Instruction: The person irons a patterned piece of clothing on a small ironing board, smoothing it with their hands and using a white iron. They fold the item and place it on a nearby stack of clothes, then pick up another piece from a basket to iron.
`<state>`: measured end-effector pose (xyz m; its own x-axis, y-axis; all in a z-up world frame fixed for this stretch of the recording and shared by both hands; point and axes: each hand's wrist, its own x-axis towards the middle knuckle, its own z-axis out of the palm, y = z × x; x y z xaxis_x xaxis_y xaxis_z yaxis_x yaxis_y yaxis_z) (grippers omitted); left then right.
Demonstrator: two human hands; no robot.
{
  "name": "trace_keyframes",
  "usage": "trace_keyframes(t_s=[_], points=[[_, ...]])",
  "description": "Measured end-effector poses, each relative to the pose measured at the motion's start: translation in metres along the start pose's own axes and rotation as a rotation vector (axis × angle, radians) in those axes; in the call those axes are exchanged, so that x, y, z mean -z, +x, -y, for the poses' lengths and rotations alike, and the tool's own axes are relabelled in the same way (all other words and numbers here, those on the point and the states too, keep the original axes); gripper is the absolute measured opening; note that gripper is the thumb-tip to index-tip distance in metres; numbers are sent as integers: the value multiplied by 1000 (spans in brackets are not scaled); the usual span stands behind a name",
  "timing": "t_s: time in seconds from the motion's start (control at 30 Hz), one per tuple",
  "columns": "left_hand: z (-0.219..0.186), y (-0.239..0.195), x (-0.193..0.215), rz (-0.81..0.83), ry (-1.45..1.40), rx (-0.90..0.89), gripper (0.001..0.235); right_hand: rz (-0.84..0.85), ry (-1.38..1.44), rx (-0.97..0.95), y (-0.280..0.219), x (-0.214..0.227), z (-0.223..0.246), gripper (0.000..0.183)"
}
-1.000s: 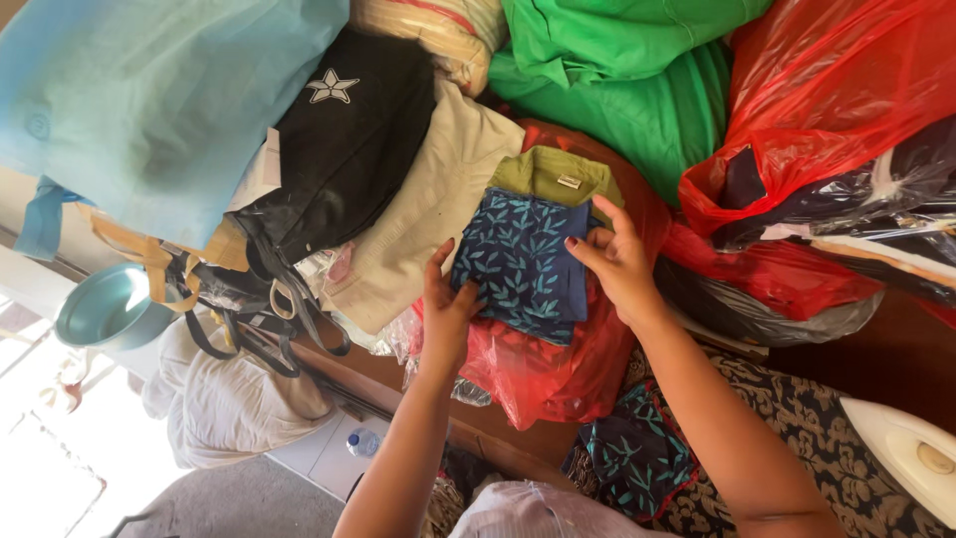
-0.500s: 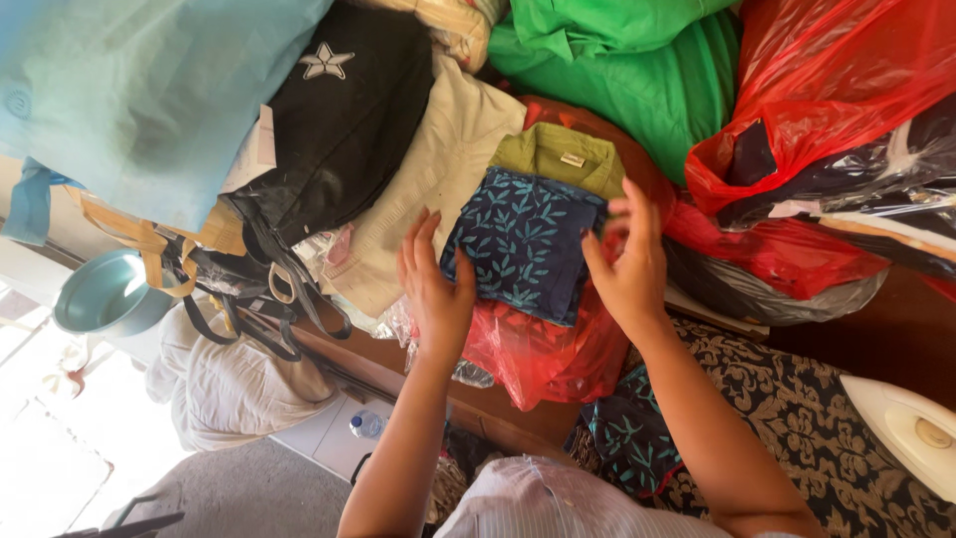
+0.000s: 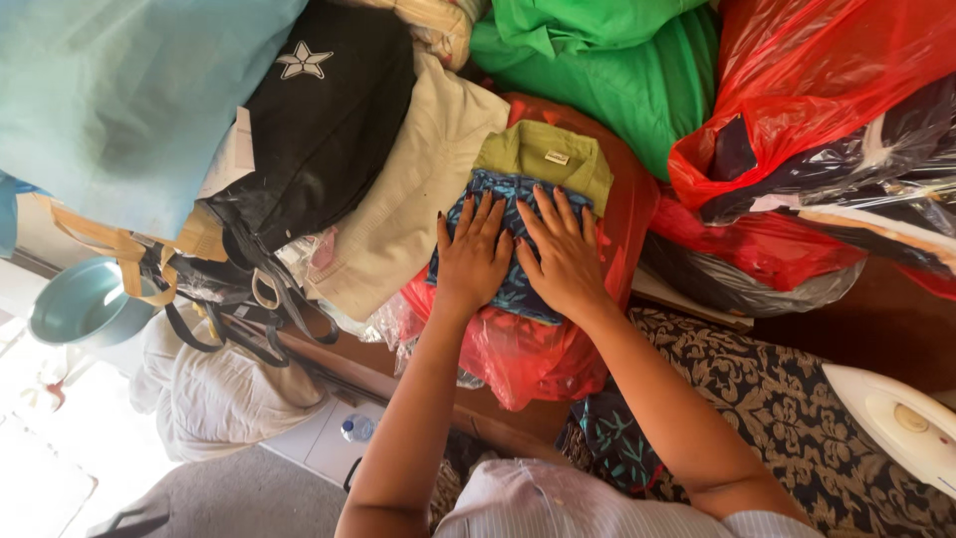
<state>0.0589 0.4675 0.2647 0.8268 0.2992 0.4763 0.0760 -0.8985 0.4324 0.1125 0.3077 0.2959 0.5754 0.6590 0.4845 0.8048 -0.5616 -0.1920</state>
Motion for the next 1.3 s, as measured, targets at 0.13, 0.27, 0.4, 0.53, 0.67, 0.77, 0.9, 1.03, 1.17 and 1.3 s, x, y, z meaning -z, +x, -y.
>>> trace_keyframes(t_s=[0.13,0.27,0.4,0.53,0.67,0.77,0.9,1.03,1.17,1.3], points=[[-3,3,7,2,-30,-7,59,-20,28,-31,0,10,-8,63],[-5,3,11,29,-42,-3,59,27,130,-104,-26,18,-30,71],[-8,4,20,20,-76,-21,57,66,190,-139,-75,23,-61,72],[-15,-6,43,-180,-370,-114,49,-37,261,-365,-150,19,-117,61],[-54,-66,70,-353,-291,-284,43,98,346,-739,-241,15,-180,65],[-104,-111,46,-97,-466,-534,30,182,254,-903,-327,6,-192,65],[-142,-146,-12,329,-625,-694,37,148,122,-829,-382,-16,-201,62],[-140,-186,-83,617,-567,-489,45,176,-63,-704,-382,-23,-194,57],[-130,-235,-127,766,-458,-289,51,161,192,-607,-360,-23,-183,44],[-136,-267,-158,826,-195,-245,71,238,298,-506,-353,-26,-175,28]])
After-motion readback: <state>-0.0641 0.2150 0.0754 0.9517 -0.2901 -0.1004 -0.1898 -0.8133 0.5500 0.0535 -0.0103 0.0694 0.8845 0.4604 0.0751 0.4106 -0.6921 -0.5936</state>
